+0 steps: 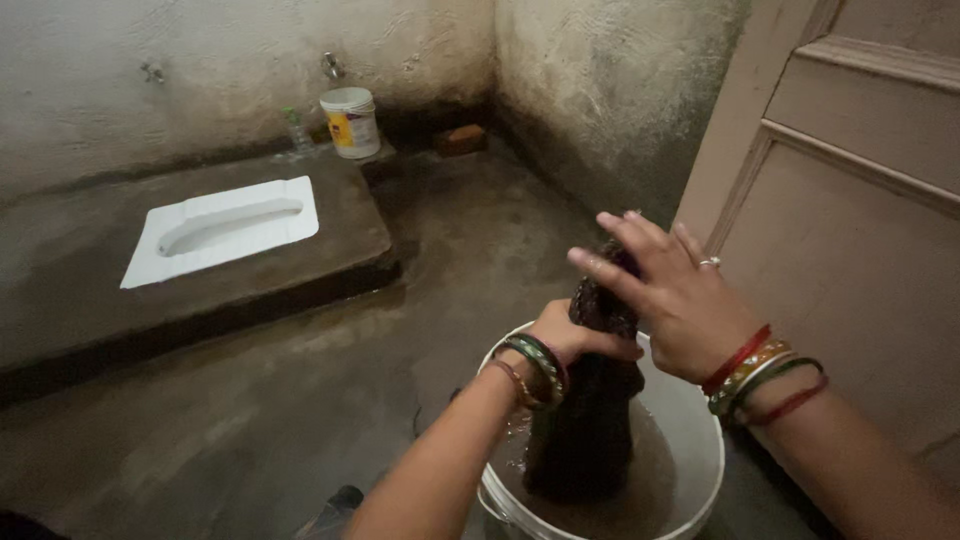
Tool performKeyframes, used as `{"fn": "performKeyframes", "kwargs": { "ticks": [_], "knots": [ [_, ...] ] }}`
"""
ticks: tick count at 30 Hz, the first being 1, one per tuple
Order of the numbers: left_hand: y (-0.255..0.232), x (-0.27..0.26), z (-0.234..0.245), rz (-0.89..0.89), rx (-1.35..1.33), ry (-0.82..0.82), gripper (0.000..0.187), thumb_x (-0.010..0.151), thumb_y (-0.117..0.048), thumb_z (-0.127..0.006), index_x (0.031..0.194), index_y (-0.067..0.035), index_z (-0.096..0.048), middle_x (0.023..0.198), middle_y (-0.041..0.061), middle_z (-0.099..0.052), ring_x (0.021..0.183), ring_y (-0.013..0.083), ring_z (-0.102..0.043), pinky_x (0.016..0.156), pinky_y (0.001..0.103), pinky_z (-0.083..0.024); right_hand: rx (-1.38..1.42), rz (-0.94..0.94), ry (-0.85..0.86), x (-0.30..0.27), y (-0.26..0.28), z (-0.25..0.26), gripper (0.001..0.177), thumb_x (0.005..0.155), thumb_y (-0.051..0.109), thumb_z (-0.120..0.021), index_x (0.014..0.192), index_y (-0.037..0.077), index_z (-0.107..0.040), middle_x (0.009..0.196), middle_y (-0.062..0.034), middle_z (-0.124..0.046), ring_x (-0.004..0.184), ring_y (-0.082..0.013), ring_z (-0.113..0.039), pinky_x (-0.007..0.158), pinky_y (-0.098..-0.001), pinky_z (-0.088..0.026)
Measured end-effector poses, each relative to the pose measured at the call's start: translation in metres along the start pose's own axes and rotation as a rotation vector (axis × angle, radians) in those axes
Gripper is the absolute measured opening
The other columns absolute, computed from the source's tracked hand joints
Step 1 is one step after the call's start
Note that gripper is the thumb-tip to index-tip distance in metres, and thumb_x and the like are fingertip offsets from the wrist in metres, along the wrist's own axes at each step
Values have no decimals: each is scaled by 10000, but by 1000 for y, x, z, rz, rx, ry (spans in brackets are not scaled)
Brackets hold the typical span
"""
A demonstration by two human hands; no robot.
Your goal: The person washes a dark patterned cloth by hand in a white bucket filled with water. They repeatedly submerge, wring, and squeeze the cloth to remove excess water, using a pink plastic mug to pour water over the cloth during the process.
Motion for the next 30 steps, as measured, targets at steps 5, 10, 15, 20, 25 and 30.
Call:
{"fn": "performKeyframes", "kwargs": {
  "ticks": [5,10,15,20,25,30],
  "knots": [
    [-8,-1,9,22,144,289,578,588,-173,-890,1116,-20,-710,1060,99,-763,1012,237,-721,954,369,-553,-40,154,-101,-1,1,-16,1183,492,417,-884,1533,475,-324,1666,-59,-167,1543,-293,-108,1200,-653,-116],
    [-16,-13,14,85,276,427,606,583,-201,-884,1131,8,-731,1117,159,-756,1030,270,-727,951,375,-570,-9,359,-313,-5,4,-37,977,568,497,-792,1469,392,-428,1484,-53,-455,1452,-278,-315,1178,-691,-182],
    [-23,-23,8,85,469,339,679,519,-309,-892,1097,6,-730,1071,148,-766,973,273,-744,861,373,-597,-16,320,-175,-3,7,-37,801,676,429,-800,1432,336,-555,1107,-54,-671,1127,-262,-633,1058,-583,-421],
    [-9,-16,-4,67,553,280,712,484,-374,-902,1069,-5,-734,1018,120,-776,933,251,-745,822,339,-595,9,133,297,3,13,-29,510,824,373,-780,1289,240,-619,998,-22,-684,936,-194,-698,822,-388,-584],
    [25,8,-6,102,804,111,603,523,-390,-895,949,19,-767,945,152,-782,865,249,-749,807,345,-599,31,-11,528,5,17,-23,413,784,330,-798,1104,122,-642,1000,-77,-719,929,-249,-729,794,-384,-604],
    [28,7,-15,68,842,27,452,566,-327,-844,887,-17,-777,893,162,-789,839,286,-766,796,380,-607,113,-165,625,6,18,-32,255,824,237,-721,1053,129,-693,952,-125,-752,917,-296,-741,827,-421,-597]
  ]
}}
Point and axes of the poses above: each hand's wrist, its own x-axis towards the middle knuckle, its own z-axis out of the back of the hand, y = z × x, the point moved 1 cm from there along x, towards the middle knuckle
